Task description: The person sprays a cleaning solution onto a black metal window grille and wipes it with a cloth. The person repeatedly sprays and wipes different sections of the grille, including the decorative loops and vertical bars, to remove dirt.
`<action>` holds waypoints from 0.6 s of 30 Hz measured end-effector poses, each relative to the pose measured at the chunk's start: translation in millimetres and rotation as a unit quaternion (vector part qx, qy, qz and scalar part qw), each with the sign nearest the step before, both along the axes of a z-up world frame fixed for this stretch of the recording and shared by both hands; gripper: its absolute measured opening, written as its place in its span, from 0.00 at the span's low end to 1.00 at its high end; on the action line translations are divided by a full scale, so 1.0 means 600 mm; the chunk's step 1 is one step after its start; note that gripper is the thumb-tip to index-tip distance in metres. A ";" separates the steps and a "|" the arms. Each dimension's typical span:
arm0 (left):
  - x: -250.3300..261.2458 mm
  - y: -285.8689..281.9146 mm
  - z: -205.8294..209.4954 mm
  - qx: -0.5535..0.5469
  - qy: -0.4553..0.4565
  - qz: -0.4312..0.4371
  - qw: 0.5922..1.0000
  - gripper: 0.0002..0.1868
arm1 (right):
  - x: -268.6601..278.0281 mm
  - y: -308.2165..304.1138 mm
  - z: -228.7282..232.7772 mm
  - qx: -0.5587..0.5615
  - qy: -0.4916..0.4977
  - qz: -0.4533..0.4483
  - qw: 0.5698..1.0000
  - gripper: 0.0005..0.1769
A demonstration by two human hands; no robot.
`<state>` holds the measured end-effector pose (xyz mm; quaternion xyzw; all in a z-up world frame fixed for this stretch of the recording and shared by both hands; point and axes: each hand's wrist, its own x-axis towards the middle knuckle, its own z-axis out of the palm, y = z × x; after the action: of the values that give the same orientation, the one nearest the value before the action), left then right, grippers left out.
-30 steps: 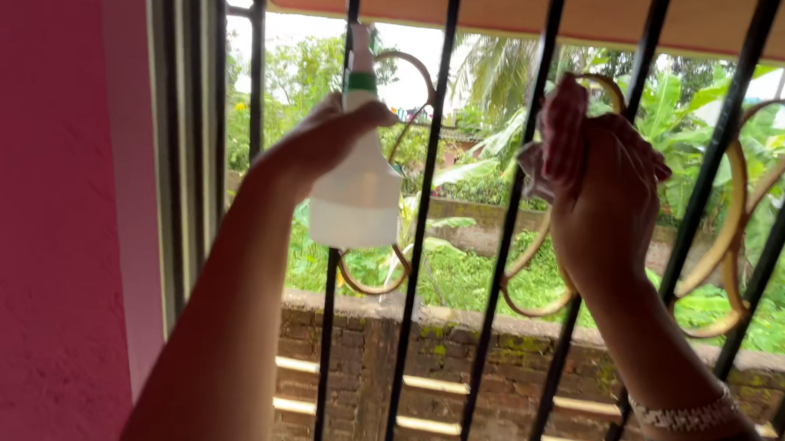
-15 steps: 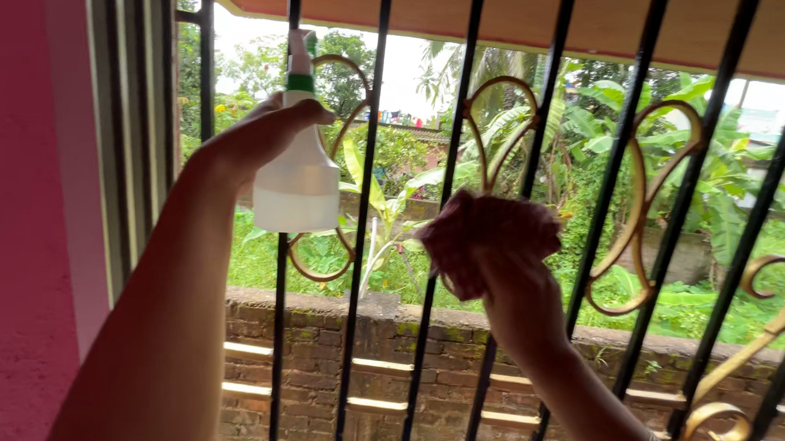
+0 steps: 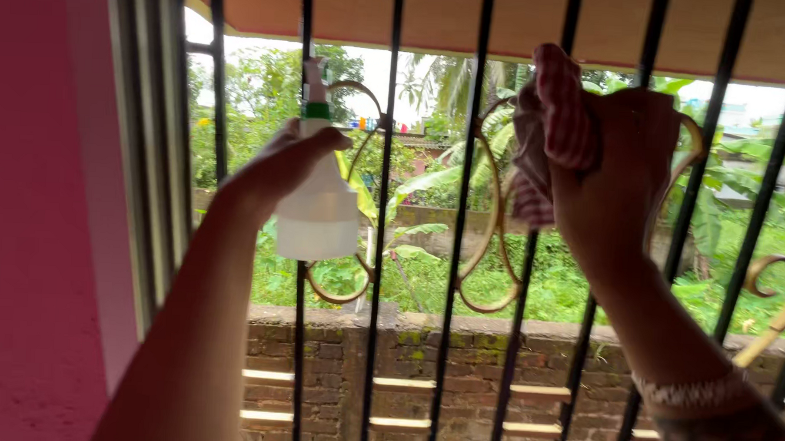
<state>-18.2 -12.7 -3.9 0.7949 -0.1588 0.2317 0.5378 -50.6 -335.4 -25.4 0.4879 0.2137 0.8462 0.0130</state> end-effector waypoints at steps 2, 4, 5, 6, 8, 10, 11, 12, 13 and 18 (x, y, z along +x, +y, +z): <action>0.007 0.007 -0.001 0.003 -0.008 0.006 1.000 0.32 | 0.027 0.038 0.012 -0.022 0.157 0.122 0.980 0.14; 0.012 0.011 -0.003 -0.002 -0.006 0.002 1.000 0.32 | 0.048 0.065 0.003 -0.029 0.227 0.193 0.954 0.15; 0.013 0.015 -0.003 -0.010 -0.001 -0.005 1.000 0.32 | 0.061 0.084 -0.013 -0.023 0.220 0.206 0.953 0.16; 0.016 0.015 -0.003 -0.019 0.005 -0.015 1.000 0.32 | 0.068 0.093 -0.030 -0.017 0.213 0.217 0.952 0.19; 0.021 0.015 -0.003 -0.035 -0.012 -0.046 0.998 0.33 | 0.078 0.096 -0.067 0.026 0.183 0.060 0.981 0.19; 0.021 0.019 -0.001 -0.034 -0.025 -0.047 0.998 0.34 | 0.084 0.098 -0.111 0.031 0.239 0.020 0.970 0.16; 0.020 0.019 0.000 -0.025 -0.029 -0.035 0.999 0.34 | 0.088 0.097 -0.123 0.042 0.247 0.010 0.968 0.15; 0.017 0.018 -0.004 -0.014 -0.028 -0.023 0.999 0.34 | 0.087 0.097 -0.140 0.055 0.261 0.001 0.964 0.14; 0.013 0.020 -0.003 -0.016 -0.019 -0.022 0.999 0.34 | 0.087 0.101 -0.154 0.067 0.275 -0.007 0.959 0.14; 0.004 0.023 0.006 -0.017 0.001 -0.013 1.000 0.35 | 0.058 0.116 -0.212 0.026 0.258 0.034 0.965 0.23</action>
<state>-16.1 1.2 -0.4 0.7839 -0.1648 0.2261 0.5542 -15.9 -265.8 -152.8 0.6826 0.2043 0.6966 -0.0838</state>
